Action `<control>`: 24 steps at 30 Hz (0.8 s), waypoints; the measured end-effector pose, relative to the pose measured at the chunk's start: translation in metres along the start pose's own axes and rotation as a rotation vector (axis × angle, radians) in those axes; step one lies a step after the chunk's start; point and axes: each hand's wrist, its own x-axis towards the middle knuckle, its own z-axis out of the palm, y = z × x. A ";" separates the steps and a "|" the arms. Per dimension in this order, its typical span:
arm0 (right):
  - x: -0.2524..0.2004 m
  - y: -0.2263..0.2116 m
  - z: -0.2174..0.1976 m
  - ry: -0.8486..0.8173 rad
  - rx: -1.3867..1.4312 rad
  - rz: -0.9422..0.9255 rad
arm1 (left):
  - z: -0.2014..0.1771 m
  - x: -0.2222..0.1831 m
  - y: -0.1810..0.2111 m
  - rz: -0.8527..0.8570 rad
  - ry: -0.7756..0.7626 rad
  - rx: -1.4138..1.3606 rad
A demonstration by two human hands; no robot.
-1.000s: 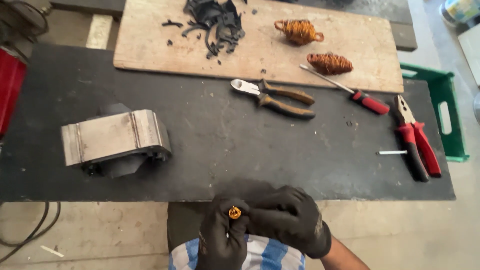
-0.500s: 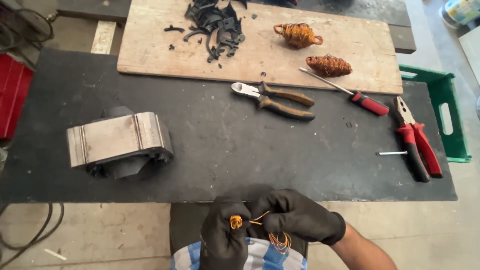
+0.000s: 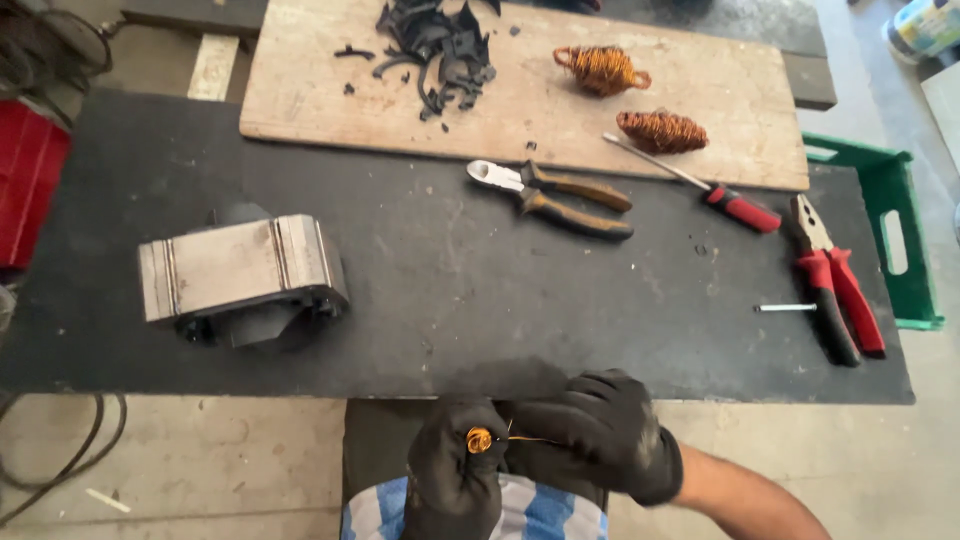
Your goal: Disassembling electronic motor components to salvage copper coils using pliers and wire cutters.
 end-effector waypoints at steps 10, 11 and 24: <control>0.018 -0.001 -0.012 -0.242 0.057 0.511 | 0.004 0.009 0.004 -0.077 0.054 -0.053; 0.019 -0.005 -0.014 -0.221 0.407 0.556 | 0.003 0.009 0.001 -0.039 0.062 -0.038; 0.018 -0.031 0.010 0.062 1.105 1.059 | 0.007 -0.022 -0.040 -0.006 0.056 0.299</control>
